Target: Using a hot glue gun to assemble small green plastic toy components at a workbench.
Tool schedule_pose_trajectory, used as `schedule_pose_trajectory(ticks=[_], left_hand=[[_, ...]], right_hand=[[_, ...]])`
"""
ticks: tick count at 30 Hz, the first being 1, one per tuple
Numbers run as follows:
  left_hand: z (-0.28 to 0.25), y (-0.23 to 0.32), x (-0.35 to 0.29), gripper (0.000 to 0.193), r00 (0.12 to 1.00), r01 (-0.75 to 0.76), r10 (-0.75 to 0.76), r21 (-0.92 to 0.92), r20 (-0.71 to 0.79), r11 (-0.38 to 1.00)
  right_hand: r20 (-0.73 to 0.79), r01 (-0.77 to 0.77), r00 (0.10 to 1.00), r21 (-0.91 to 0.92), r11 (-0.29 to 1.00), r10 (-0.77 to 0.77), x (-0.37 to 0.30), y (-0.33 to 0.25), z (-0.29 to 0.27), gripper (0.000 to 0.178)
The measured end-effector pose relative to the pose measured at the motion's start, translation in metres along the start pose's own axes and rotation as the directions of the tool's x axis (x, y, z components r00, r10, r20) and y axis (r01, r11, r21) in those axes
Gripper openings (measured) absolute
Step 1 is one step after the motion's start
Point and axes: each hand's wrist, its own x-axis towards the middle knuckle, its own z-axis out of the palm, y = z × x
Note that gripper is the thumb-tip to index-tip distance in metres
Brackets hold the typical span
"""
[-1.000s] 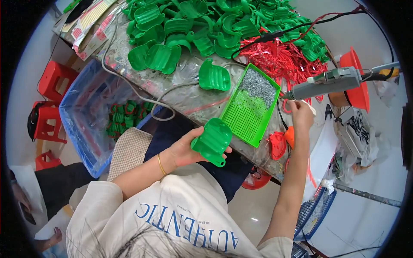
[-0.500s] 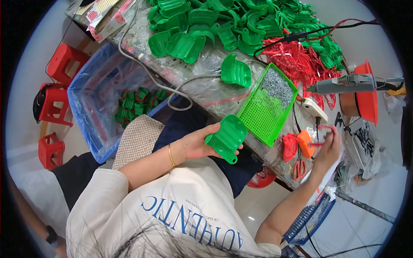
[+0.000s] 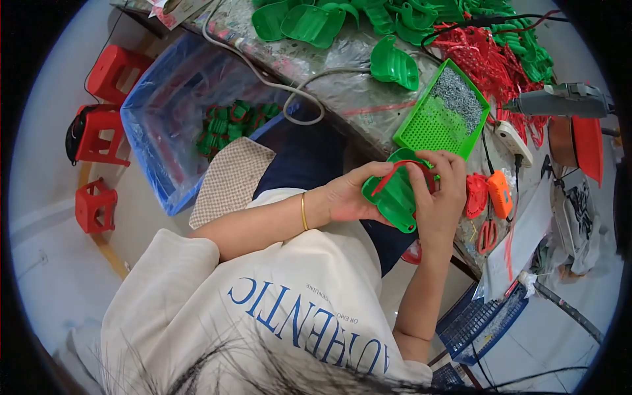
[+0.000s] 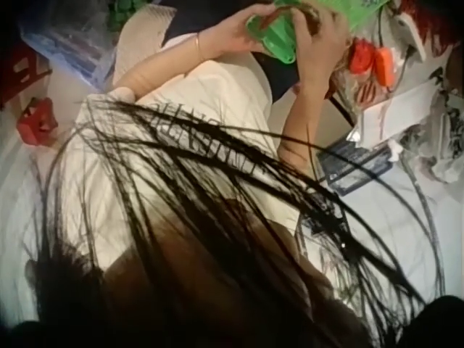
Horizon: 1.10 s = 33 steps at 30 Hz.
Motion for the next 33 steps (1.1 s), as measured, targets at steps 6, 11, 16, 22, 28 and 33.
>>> schedule_pose_trajectory(ticks=[6,11,16,22,28,33], left_hand=[[-0.002,0.002,0.001,0.055,0.998,-0.056,0.056,-0.091,-0.003,0.994],[0.013,0.002,0.005,0.061,0.993,-0.117,0.120,0.148,-0.014,0.982],[0.029,0.004,0.011,0.062,0.984,-0.177,0.169,0.252,0.053,0.952],[0.042,0.012,0.020,0.061,0.990,-0.143,0.139,0.165,0.037,0.976],[0.049,0.016,0.029,0.062,0.964,-0.267,0.256,0.236,0.077,0.934],[0.051,0.016,0.032,0.065,0.960,-0.278,0.274,0.216,0.051,0.936]], right_hand=[[-0.057,-0.276,0.952,0.275,0.921,0.302,-0.020,0.011,-0.022,0.027],[0.123,-0.444,0.895,0.348,0.825,0.430,-0.030,0.012,-0.030,0.023],[0.119,-0.482,0.875,0.292,0.826,0.469,-0.021,0.015,-0.032,0.017],[0.076,-0.495,0.862,0.337,0.801,0.501,-0.005,0.022,-0.041,0.015],[0.117,-0.470,0.869,0.497,0.729,0.481,0.009,0.028,-0.049,0.017],[0.190,-0.507,0.843,0.593,0.626,0.503,0.010,0.044,-0.036,0.019]])
